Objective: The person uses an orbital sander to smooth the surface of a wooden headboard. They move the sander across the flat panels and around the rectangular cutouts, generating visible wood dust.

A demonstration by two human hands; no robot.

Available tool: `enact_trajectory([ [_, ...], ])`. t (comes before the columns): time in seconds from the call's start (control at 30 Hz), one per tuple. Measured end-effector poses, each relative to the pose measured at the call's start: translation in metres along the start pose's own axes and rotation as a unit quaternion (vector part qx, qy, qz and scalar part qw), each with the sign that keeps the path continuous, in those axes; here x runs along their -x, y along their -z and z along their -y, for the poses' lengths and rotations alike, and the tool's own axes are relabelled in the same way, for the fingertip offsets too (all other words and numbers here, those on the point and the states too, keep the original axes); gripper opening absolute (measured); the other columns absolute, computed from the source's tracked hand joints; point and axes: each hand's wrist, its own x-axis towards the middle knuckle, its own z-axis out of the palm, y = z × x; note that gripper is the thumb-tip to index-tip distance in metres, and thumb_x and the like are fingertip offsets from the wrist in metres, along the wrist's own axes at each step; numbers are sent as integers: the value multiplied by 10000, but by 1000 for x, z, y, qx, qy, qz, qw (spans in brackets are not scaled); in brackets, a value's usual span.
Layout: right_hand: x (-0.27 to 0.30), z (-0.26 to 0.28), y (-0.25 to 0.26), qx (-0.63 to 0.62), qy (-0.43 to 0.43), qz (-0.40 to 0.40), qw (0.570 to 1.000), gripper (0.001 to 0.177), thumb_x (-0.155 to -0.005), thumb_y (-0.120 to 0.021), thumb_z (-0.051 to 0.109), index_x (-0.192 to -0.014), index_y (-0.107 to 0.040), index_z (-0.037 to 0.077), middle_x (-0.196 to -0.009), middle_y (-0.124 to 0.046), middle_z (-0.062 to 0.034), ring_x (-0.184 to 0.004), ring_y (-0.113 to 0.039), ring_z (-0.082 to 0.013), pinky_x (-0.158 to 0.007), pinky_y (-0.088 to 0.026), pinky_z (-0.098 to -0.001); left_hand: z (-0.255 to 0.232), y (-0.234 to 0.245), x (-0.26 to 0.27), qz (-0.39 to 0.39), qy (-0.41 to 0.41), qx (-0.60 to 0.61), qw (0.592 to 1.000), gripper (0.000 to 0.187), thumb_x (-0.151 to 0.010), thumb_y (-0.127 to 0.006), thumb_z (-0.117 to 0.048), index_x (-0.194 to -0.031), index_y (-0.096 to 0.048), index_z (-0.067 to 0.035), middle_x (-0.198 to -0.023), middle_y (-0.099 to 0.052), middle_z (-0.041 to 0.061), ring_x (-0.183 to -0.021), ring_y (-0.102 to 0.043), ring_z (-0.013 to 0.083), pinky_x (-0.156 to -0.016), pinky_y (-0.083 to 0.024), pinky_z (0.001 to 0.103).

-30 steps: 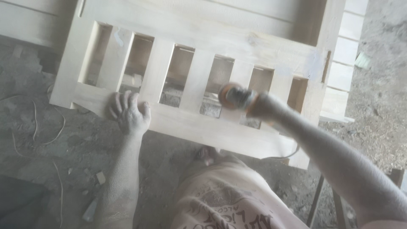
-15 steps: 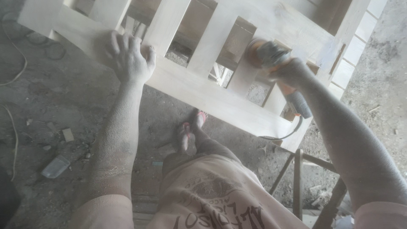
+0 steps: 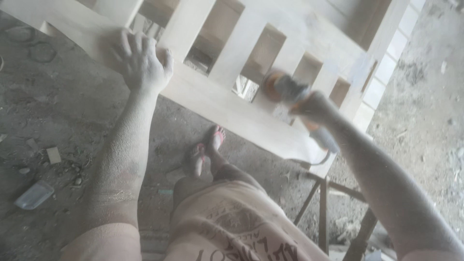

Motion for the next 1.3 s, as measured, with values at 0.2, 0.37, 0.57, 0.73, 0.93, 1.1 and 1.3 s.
enact_trajectory([
  [0.2,-2,-4,-8,-40,-61,23,997,655,-810,-801,258,-1332,-549,-48,-1150,-679,-233,-1023,-713,-378,-828,-640,-416,-5,10,5,6,-2,25,1000,418,-1076,-605,-451,-1189,-581,-50,-1400,-522,217,-1473,-270,482,-1143,-250,712],
  [0.37,-17,-7,-9,8,6,6,1000,689,-740,-856,217,-1321,-550,6,-1125,-688,-193,-1025,-700,-318,-848,-607,-390,-5,16,0,-6,-8,11,1000,407,-1061,-638,-419,-1230,-529,-65,-1336,-529,189,-1480,-303,459,-1151,-345,685],
  [0.57,-22,-22,-12,60,4,41,997,591,-835,-756,261,-1369,-540,130,-1146,-671,-169,-978,-725,-299,-783,-668,-351,-9,19,14,10,12,21,1000,389,-1066,-673,-402,-1219,-509,-85,-1339,-516,182,-1472,-299,470,-1076,-441,655],
  [0.73,-13,-13,-10,39,61,19,997,633,-731,-859,211,-1279,-606,20,-1094,-722,-178,-1006,-705,-280,-801,-580,-293,-10,21,7,-32,-11,30,999,382,-1040,-698,-353,-1224,-491,-89,-1324,-511,163,-1469,-300,456,-1026,-506,623],
  [0.93,-24,-13,-10,-38,-31,4,999,651,-776,-815,298,-1298,-561,4,-1081,-709,-181,-992,-723,-301,-775,-664,-371,-5,14,9,-40,-30,20,999,394,-1031,-717,-321,-1187,-461,-65,-1258,-506,158,-1461,-329,453,-1014,-541,589],
  [1.1,-28,-21,-15,17,29,-4,999,605,-751,-847,270,-1226,-620,-28,-1062,-713,-187,-995,-725,-307,-813,-634,-384,-6,12,8,-26,-7,32,999,405,-1043,-719,-339,-1215,-467,-72,-1269,-517,177,-1410,-395,433,-941,-555,583],
  [1.3,-19,-25,-17,-32,-27,-31,999,595,-765,-838,290,-1224,-616,-16,-1028,-701,-168,-945,-723,-299,-805,-631,-402,5,-7,16,-19,22,89,996,175,-1101,-547,-135,-1246,-489,-55,-1311,-533,165,-1356,-481,392,-1038,-510,607],
])
